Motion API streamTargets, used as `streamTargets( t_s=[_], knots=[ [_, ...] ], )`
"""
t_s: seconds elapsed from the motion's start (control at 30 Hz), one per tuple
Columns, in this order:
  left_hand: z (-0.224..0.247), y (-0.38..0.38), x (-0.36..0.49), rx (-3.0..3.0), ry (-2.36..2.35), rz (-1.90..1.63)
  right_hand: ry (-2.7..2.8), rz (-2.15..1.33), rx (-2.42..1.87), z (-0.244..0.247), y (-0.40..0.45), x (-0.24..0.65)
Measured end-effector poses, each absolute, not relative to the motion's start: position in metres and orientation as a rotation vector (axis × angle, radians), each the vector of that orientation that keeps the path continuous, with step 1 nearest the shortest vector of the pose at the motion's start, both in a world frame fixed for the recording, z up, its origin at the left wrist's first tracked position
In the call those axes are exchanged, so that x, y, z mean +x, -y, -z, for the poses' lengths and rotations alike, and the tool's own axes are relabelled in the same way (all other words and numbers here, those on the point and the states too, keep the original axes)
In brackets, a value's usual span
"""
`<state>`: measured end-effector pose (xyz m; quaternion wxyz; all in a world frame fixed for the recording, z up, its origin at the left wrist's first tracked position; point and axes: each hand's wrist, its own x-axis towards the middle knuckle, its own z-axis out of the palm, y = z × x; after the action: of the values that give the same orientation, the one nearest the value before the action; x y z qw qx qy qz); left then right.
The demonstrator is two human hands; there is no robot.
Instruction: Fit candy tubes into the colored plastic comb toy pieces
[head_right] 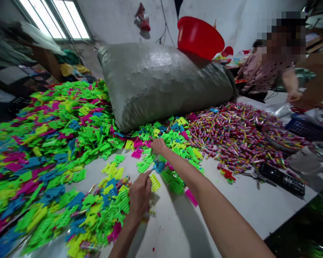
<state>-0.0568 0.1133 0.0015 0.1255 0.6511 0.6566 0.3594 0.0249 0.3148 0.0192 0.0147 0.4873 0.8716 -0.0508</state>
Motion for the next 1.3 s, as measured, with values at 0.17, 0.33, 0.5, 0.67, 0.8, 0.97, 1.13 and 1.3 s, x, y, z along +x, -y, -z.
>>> streamTargets(
  t_s=[0.17,0.33,0.5,0.67,0.8,0.97,1.13,1.3],
  knots=[
    [-0.012,-0.079,-0.052,0.849,-1.677,-1.323,-2.710,0.170,1.684,-0.020,-0.338,0.014],
    [-0.001,-0.048,-0.053,0.450,-1.412,-1.371,-2.753,0.202,1.825,-0.016,-0.337,0.001],
    [0.010,-0.037,-0.061,0.518,-1.532,-1.380,-2.861,0.335,1.718,-0.022,-0.294,0.031],
    [-0.008,-0.026,-0.050,0.901,-1.614,-1.235,-2.901,1.387,1.410,-0.024,-0.191,0.102],
    [-0.009,-0.015,-0.034,1.128,-1.608,-1.233,-2.508,2.314,1.480,-0.020,-0.102,0.143],
    [-0.006,0.001,-0.015,1.403,-1.554,-1.206,-2.637,2.234,1.560,-0.020,-0.049,0.164],
    [-0.016,0.011,-0.001,1.430,-1.454,-1.251,-2.765,2.149,1.550,-0.027,-0.033,0.174],
    [-0.022,0.021,0.012,1.365,-1.440,-1.256,-2.855,2.150,1.441,-0.032,-0.018,0.179]
  ],
)
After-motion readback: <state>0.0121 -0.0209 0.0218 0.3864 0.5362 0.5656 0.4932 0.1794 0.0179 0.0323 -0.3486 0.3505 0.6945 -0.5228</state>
